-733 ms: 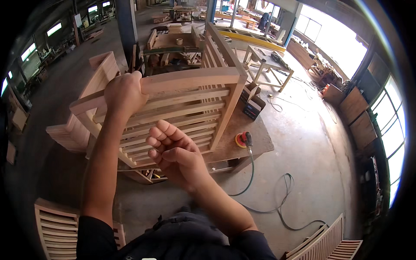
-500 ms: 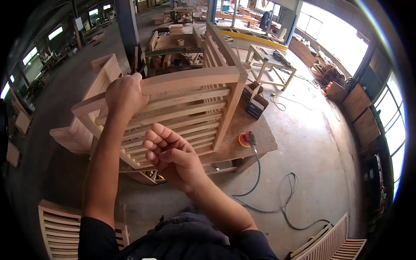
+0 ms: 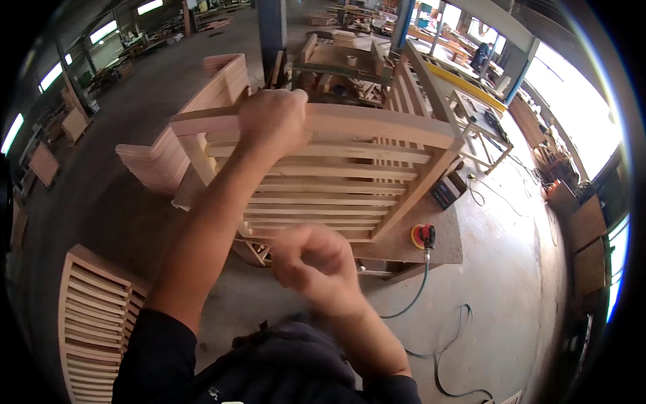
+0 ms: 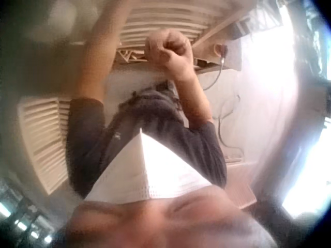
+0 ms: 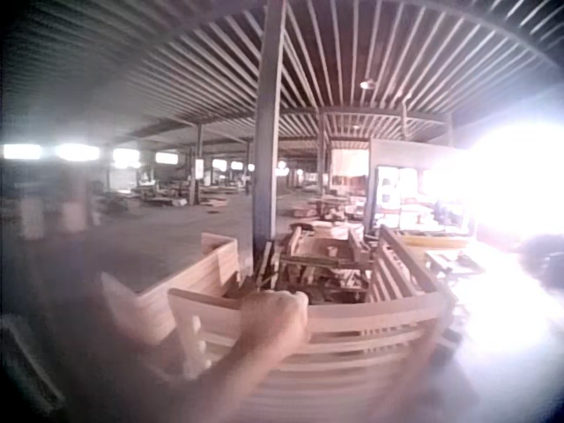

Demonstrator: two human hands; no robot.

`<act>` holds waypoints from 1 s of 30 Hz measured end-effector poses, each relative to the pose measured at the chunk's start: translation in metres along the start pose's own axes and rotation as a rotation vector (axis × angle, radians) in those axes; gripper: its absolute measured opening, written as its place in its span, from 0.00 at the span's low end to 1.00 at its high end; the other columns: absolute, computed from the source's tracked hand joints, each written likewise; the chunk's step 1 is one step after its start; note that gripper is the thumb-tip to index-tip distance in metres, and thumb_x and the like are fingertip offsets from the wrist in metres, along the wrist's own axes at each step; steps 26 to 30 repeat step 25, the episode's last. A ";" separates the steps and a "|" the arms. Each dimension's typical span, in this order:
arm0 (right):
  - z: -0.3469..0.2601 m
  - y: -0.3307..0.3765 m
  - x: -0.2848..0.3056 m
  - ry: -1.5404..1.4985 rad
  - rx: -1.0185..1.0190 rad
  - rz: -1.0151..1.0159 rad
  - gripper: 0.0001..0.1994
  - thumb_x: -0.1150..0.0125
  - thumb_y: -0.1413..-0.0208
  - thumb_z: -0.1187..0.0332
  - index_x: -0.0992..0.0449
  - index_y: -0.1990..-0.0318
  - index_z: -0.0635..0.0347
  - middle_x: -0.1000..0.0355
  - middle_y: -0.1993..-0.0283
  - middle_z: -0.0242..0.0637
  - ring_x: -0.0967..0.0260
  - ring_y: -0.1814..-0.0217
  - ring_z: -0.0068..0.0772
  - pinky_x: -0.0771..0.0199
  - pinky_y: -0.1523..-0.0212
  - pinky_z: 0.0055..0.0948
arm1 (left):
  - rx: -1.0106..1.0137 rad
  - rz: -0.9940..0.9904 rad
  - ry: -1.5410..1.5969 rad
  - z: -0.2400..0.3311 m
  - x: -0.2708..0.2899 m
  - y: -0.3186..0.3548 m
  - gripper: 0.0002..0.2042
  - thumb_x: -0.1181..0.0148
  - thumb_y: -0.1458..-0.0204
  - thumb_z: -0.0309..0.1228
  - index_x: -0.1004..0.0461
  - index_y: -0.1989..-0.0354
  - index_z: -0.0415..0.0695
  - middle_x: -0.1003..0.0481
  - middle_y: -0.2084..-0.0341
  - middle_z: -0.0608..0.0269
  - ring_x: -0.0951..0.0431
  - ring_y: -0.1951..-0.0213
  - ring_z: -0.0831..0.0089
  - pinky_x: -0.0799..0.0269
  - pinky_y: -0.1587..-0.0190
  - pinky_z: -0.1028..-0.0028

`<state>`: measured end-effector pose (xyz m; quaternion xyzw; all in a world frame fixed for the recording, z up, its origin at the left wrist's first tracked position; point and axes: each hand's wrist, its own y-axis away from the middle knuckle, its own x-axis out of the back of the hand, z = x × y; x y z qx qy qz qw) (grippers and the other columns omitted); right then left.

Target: The person sands a wooden chair frame using a handheld orbital sander, focusing on edges and slats. They reposition the chair multiple times to access different sides and apply a liquid from a squeeze bottle to the wood before continuing to sand.

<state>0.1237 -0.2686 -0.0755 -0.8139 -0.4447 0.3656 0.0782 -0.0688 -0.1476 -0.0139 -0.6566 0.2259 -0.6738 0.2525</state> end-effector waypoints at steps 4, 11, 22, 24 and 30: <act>-0.040 -0.002 -0.039 0.133 0.051 0.080 0.16 0.28 0.42 0.59 0.18 0.55 0.63 0.33 0.68 0.33 0.32 0.70 0.29 0.30 0.71 0.27 | -0.041 0.031 0.032 0.001 -0.004 -0.002 0.04 0.33 0.54 0.30 0.20 0.71 0.45 0.17 0.72 0.54 0.15 0.65 0.52 0.19 0.62 0.56; -0.086 0.045 -0.086 -0.016 0.052 0.225 0.17 0.46 0.27 0.62 0.32 0.73 0.52 0.32 0.74 0.30 0.36 0.80 0.28 0.38 0.80 0.28 | -0.064 0.043 -0.033 -0.005 -0.004 -0.003 0.07 0.32 0.53 0.32 0.20 0.69 0.44 0.17 0.72 0.54 0.15 0.66 0.52 0.19 0.63 0.56; -0.077 -0.007 -0.118 -0.331 0.555 -0.258 0.16 0.39 0.32 0.70 0.21 0.75 0.65 0.34 0.70 0.37 0.42 0.81 0.23 0.43 0.83 0.23 | 0.016 -0.086 -0.082 0.006 0.003 -0.008 0.08 0.32 0.51 0.35 0.21 0.70 0.45 0.17 0.71 0.53 0.15 0.63 0.51 0.20 0.61 0.55; -0.081 -0.007 -0.120 -0.344 0.558 -0.243 0.16 0.39 0.31 0.69 0.20 0.74 0.64 0.33 0.69 0.39 0.42 0.82 0.23 0.43 0.83 0.23 | 0.031 -0.099 -0.083 0.007 0.005 -0.007 0.07 0.33 0.50 0.35 0.21 0.70 0.45 0.17 0.71 0.53 0.15 0.63 0.51 0.20 0.61 0.54; -0.082 -0.007 -0.120 -0.340 0.559 -0.243 0.16 0.39 0.31 0.69 0.20 0.74 0.64 0.33 0.69 0.39 0.42 0.82 0.23 0.43 0.83 0.23 | 0.027 -0.088 -0.076 0.006 0.005 -0.008 0.07 0.33 0.50 0.35 0.21 0.70 0.45 0.17 0.71 0.52 0.15 0.63 0.51 0.20 0.61 0.54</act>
